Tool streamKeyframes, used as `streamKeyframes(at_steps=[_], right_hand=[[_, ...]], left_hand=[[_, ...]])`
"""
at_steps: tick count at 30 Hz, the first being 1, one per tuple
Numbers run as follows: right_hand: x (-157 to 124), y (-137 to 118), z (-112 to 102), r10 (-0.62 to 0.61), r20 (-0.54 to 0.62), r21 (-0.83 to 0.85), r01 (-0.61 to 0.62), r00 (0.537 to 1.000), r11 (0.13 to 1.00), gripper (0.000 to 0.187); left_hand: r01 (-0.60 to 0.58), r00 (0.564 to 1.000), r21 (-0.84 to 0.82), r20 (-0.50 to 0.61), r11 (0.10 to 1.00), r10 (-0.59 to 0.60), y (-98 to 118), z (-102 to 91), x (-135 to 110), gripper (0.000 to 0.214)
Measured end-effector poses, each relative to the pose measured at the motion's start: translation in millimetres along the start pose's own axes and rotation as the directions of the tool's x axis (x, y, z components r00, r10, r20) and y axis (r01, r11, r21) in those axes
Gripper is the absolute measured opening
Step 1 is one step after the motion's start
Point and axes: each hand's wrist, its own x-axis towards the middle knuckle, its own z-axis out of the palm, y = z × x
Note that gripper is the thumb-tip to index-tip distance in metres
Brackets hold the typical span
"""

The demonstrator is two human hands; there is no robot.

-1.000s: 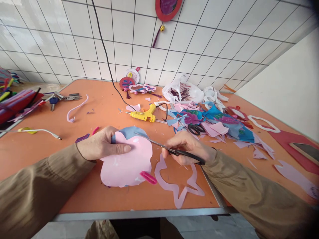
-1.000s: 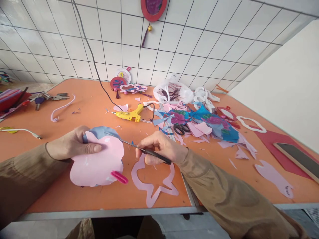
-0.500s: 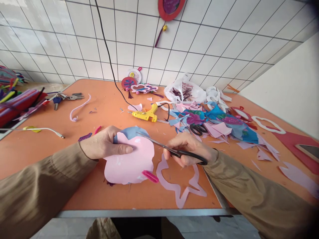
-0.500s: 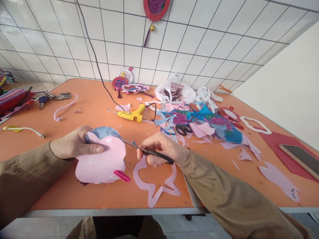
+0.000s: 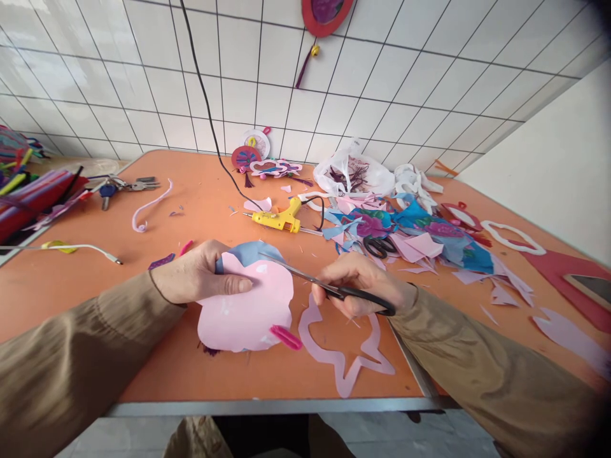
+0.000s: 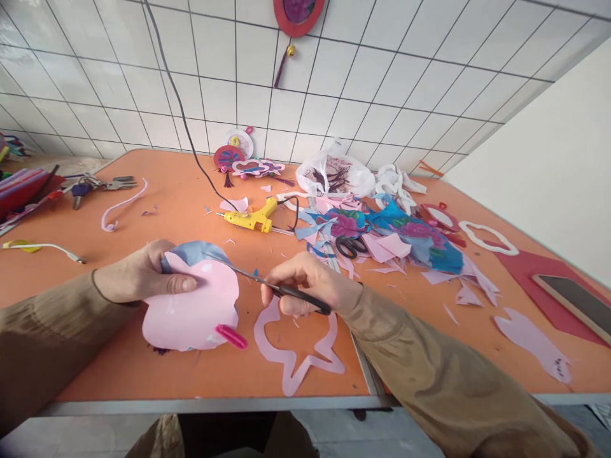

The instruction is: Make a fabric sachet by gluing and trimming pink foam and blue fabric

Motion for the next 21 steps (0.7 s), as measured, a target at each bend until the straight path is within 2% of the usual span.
streamKeyframes(at_steps=[9, 16, 21], right_hand=[[0, 0, -1, 0.011, -0.013, -0.059, -0.012, 1.000, 0.998, 0.056], [-3, 0, -2, 0.052, -0.010, -0.029, -0.052, 0.999, 0.998, 0.058], [-2, 1, 0, 0.066, -0.025, -0.034, -0.067, 0.997, 0.997, 0.056]], left_hand=[[-0.014, 1.000, 0.003, 0.009, 1.000, 0.014, 7, 0.6, 0, 0.037], [0.027, 0.999, -0.007, 0.020, 1.000, -0.027, -9, -7.5, 0, 0.039], [0.033, 0.999, -0.034, 0.017, 0.999, -0.032, -9, -7.5, 0, 0.037]])
